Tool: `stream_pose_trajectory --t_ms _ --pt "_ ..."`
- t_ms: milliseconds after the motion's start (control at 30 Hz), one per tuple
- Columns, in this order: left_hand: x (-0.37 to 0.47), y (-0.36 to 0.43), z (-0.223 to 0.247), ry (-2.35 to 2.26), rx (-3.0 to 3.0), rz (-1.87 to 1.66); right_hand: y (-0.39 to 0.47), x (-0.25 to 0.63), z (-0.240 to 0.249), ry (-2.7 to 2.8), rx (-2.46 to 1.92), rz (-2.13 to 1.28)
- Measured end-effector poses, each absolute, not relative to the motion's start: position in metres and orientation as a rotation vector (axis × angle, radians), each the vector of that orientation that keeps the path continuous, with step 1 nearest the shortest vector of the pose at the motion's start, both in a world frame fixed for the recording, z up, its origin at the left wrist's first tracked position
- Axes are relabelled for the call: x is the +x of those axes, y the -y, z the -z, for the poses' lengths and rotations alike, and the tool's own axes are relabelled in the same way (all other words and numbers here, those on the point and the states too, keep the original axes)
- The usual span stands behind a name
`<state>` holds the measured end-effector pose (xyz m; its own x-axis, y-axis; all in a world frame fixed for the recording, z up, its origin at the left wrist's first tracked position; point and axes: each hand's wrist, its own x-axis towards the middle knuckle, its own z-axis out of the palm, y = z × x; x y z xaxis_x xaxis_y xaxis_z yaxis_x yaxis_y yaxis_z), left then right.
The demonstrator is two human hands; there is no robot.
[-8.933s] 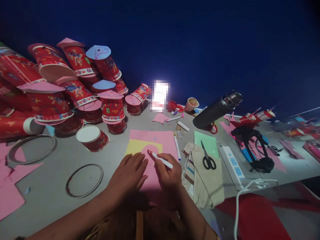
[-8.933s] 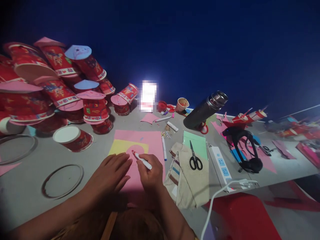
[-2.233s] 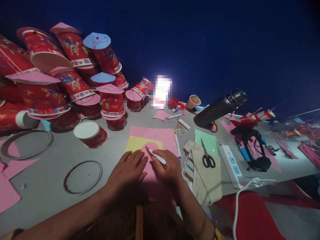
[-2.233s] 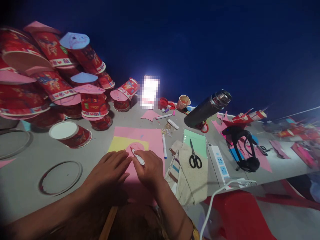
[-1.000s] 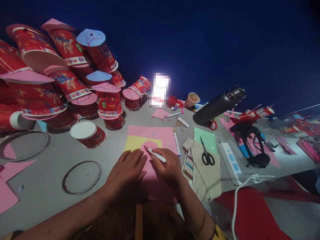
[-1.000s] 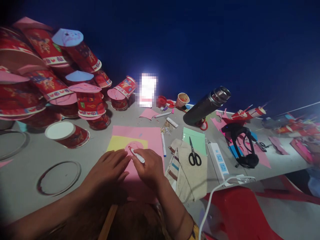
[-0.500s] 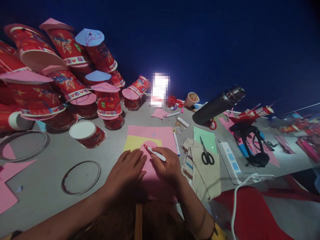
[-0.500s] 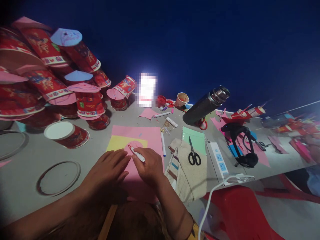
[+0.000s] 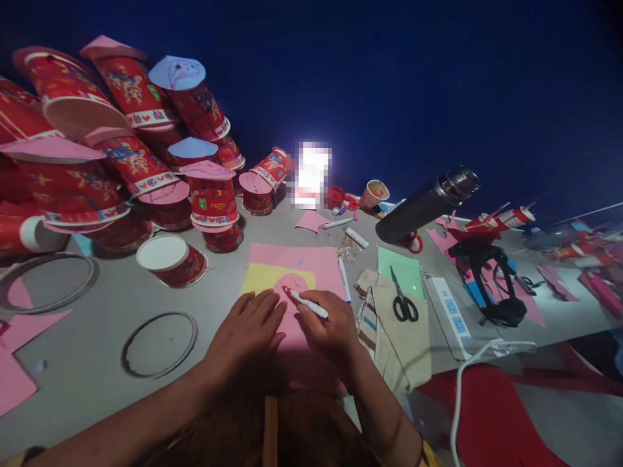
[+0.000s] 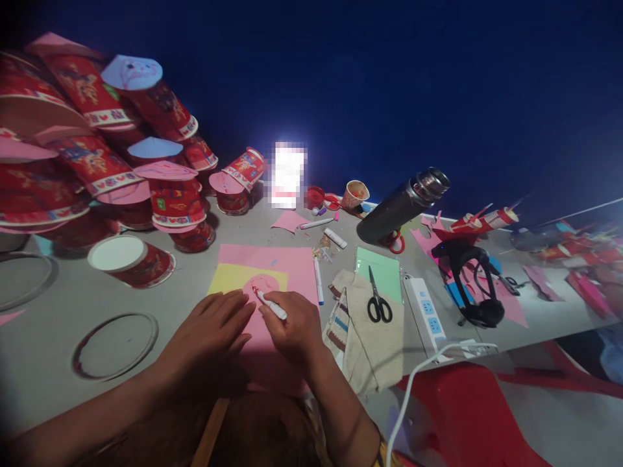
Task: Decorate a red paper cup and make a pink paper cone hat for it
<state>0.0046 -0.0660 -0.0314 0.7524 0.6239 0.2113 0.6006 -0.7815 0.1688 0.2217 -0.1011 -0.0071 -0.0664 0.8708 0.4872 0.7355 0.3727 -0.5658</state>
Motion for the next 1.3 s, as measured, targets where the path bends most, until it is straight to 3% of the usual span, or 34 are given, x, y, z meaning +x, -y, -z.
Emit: stream_pose_trajectory --t_ms 1300 --pt "0.005 0.067 0.023 -0.999 2.871 -0.377 0.108 0.229 -0.002 1.759 -1.441 -0.265"
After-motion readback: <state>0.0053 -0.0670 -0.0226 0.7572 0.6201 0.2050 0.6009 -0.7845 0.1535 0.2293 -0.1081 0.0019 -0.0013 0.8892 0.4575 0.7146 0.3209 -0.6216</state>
